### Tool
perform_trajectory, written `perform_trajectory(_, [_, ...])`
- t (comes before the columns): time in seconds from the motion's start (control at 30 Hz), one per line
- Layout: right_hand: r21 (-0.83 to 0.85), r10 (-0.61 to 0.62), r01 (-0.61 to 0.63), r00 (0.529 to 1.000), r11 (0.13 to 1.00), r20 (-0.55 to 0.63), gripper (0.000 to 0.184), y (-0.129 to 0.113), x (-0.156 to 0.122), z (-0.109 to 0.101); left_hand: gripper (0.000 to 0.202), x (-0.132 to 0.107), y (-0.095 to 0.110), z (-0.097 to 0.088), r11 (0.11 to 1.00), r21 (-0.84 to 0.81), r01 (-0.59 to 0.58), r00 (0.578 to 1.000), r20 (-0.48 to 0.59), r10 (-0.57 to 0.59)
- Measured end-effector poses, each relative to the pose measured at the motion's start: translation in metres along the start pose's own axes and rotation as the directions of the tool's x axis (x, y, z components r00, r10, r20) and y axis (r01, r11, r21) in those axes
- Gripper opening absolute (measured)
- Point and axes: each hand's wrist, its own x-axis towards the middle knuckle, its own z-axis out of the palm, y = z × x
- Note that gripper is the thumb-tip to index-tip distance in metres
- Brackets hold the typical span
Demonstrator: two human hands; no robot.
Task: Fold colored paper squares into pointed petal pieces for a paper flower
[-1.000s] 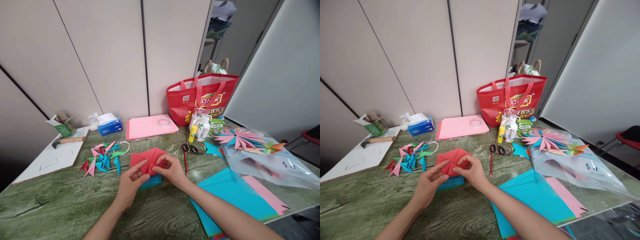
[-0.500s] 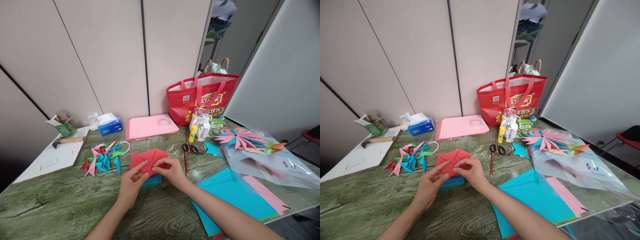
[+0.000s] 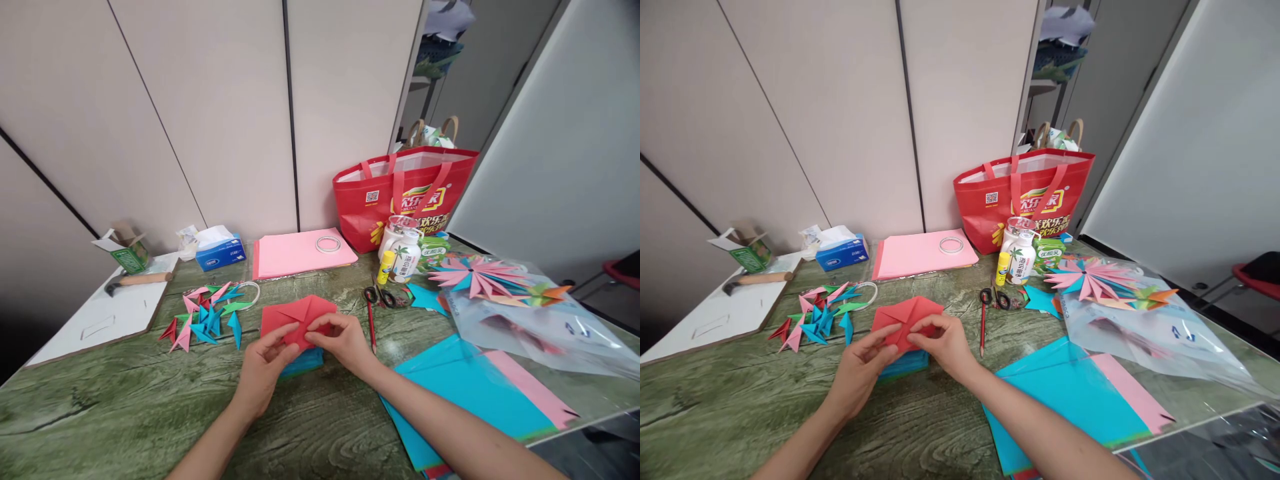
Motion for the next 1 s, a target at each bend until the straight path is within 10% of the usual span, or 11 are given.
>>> perform_trajectory(1.0, [0.123, 0.075, -0.079, 0.996, 0.989, 0.039, 0.017, 0.01, 0.0, 0.007, 0.029, 0.001, -0.014, -0.004, 0.992, 0.116, -0.04, 0.997, -0.056, 0.047])
